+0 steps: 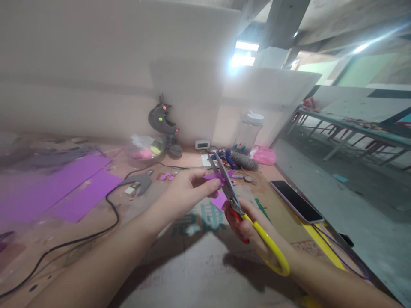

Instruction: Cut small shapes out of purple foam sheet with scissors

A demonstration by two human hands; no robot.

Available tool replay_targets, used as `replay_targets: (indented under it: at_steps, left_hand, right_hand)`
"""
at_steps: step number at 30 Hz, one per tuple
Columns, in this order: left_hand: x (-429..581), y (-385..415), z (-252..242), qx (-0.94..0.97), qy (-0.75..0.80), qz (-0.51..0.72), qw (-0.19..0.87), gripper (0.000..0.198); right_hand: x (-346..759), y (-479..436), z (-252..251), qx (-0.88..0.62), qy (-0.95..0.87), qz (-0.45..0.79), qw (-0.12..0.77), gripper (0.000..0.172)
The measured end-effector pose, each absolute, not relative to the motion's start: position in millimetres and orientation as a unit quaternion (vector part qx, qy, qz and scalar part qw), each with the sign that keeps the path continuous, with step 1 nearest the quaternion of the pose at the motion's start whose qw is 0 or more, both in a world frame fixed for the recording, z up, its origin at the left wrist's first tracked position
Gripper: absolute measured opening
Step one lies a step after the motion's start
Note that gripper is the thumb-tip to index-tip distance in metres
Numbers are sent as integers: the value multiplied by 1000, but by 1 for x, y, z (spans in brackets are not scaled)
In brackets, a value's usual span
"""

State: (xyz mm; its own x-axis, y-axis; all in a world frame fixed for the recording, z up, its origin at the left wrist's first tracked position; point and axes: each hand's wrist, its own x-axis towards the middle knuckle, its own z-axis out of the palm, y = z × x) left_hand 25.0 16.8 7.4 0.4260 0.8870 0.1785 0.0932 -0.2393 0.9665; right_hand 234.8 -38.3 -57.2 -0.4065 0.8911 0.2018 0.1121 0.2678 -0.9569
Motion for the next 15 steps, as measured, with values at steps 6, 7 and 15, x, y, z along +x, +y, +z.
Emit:
replay_targets:
  at_steps: [6, 7, 15]
  left_hand:
    - [24, 17, 6, 686, 365, 396, 489, 26]
    - [24, 17, 7, 688, 365, 396, 487, 26]
    - [23, 16, 11, 688, 377, 396, 477, 22]
  right_hand:
    - [233, -41, -53, -367, -663, 509, 408, 63]
    - [234, -41, -53, -368, -664, 508, 408, 63]
    - [236, -41, -53, -377, -675, 489, 404, 61]
